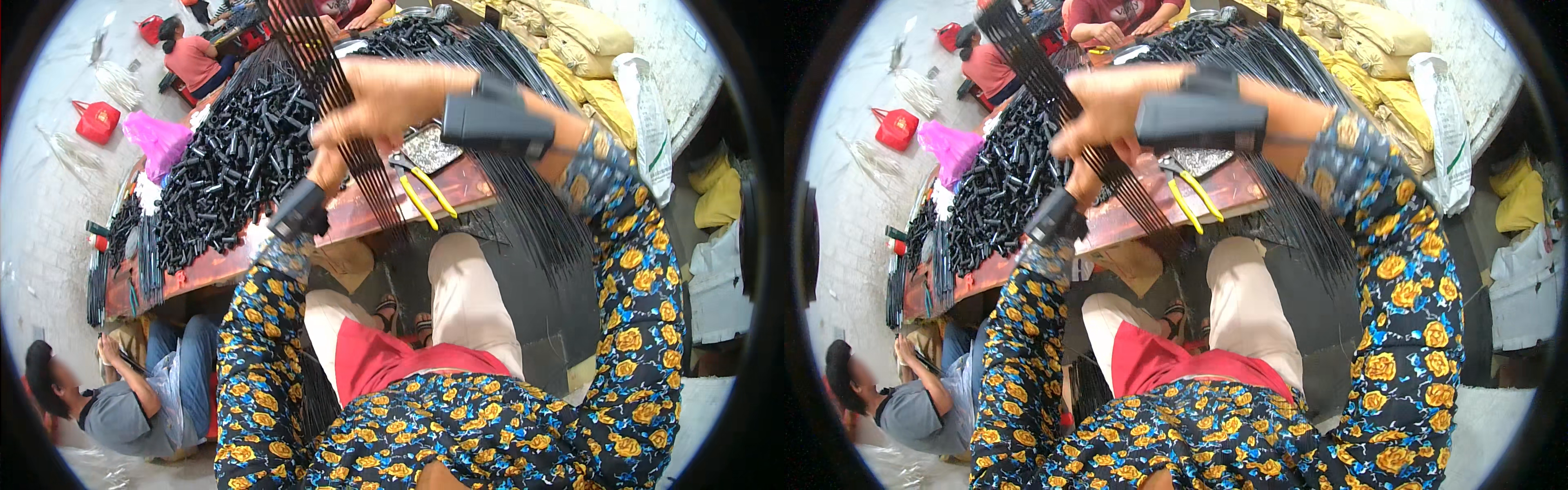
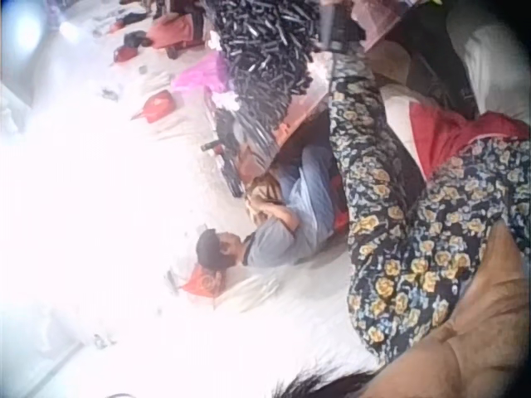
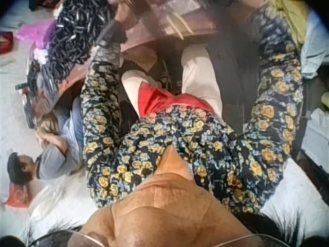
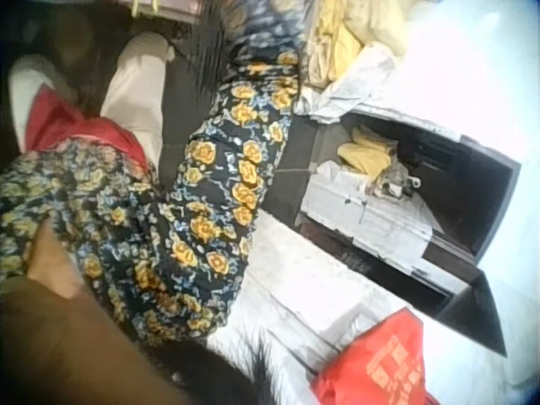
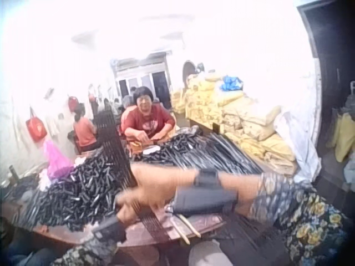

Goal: Assemble small plastic components onto black rods for umbrella manufacturing.

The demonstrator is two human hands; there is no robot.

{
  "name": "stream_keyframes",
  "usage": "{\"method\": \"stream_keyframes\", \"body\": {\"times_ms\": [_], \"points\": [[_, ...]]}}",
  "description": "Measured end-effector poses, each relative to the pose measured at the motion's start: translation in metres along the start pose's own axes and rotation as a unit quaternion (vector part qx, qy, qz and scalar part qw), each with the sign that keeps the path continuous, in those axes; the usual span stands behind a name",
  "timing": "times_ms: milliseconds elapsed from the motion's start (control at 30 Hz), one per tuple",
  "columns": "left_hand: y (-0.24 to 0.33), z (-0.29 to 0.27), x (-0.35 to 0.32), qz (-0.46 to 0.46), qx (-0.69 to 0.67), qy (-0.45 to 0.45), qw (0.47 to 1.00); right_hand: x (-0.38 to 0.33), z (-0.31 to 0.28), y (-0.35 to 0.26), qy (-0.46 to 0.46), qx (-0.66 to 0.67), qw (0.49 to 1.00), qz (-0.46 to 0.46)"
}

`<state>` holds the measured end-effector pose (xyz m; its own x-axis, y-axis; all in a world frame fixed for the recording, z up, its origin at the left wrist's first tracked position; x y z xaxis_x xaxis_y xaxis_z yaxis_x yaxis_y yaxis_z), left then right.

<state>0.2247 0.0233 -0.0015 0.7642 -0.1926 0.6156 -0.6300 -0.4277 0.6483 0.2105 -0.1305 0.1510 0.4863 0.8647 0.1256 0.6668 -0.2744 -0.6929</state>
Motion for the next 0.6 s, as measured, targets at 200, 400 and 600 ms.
{"method": "stream_keyframes", "body": {"times_ms": [200,400,600], "points": [[0.056,-0.019,0.011,-0.068,-0.174,-0.07,0.98,0.019,0.008,-0.005,-0.002,-0.029,0.997,-0.068],[0.071,-0.005,-0.052,-0.179,-0.385,-0.089,0.901,0.027,0.053,0.019,-0.027,-0.008,0.998,-0.063],[0.103,-0.007,-0.119,-0.216,-0.53,-0.077,0.817,0.039,0.084,0.014,-0.051,0.029,0.995,-0.086]]}}
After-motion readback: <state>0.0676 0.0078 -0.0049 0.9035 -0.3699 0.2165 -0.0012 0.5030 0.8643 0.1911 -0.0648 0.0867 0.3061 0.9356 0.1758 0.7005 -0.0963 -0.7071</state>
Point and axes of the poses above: each hand's wrist, its own x-axis towards the middle knuckle, its own z-axis out of the palm, y = z × x, the point moved 3 cm from there along x, towards the middle knuckle, and after that the axes turned 8 degrees about y, right-handed, at the moved point
